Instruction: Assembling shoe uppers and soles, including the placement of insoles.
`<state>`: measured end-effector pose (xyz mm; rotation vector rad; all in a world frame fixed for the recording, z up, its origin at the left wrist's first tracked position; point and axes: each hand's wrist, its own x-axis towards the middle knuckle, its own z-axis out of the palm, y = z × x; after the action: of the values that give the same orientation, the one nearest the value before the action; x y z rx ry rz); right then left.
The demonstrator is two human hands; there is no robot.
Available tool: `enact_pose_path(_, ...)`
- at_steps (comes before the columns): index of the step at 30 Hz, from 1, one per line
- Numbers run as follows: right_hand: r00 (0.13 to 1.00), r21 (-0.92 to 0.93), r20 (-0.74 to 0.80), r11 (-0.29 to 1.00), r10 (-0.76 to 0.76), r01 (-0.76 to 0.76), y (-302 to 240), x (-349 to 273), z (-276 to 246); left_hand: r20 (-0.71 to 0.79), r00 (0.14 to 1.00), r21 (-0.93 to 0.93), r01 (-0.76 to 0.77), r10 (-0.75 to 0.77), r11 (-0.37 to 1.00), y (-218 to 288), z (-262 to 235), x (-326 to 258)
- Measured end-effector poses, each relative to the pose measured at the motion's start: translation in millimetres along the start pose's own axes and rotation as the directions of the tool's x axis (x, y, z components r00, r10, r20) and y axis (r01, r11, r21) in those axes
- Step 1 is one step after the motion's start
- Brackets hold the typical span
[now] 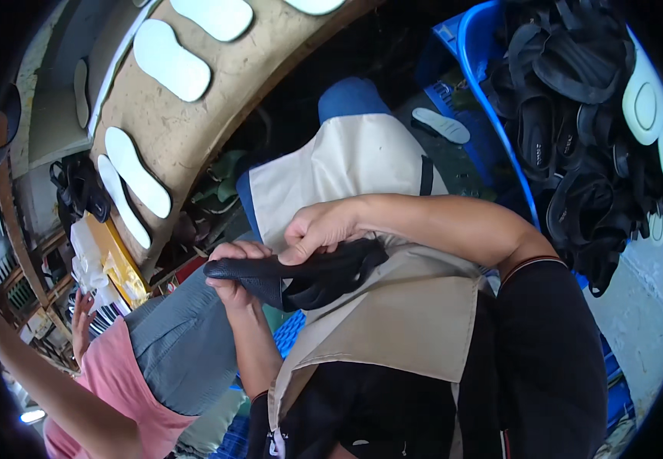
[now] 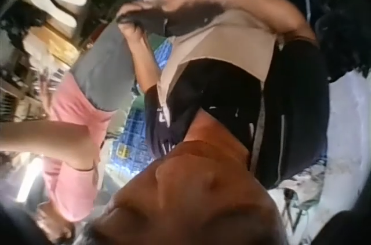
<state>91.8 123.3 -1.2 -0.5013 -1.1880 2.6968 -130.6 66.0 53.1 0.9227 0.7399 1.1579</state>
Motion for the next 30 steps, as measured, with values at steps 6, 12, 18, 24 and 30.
enact_pose_path(6, 0.808, 0.013, -0.381, 0.871, -0.45, 0.491, -70.5, -23.9, 11.2, -0.197, 0.979, 0.493, 0.149, -0.057, 0.857, 17.4, 42.7, 47.8)
enact_pose_path(12, 0.873, -0.533, -0.385, 0.844, -0.297, 0.052, -89.4, -50.0, 9.7, -0.268, 0.872, 0.072, 0.441, -0.409, 0.894, 22.1, 50.7, 66.4)
enact_pose_path(18, 0.879, -0.598, -0.382, 0.801, -0.285, 0.0, -82.5, -45.0, 12.4, -0.232, 0.879, 0.197, 0.461, -0.416, 0.865, 30.0, 28.8, 74.9)
enact_pose_path(24, 0.839, -0.63, -0.379, 0.773, -0.39, 0.074, -71.9, -39.8, 11.8, -0.26, 0.918, 0.465, 0.391, -0.3, 0.795, 43.3, 38.0, 78.9)
enact_pose_path(30, 0.798, -0.607, -0.465, 0.794, -0.383, 0.027, -74.0, -45.9, 12.8, -0.298, 0.949, 0.708, 0.292, -0.103, 0.643, 45.7, 37.0, 77.2)
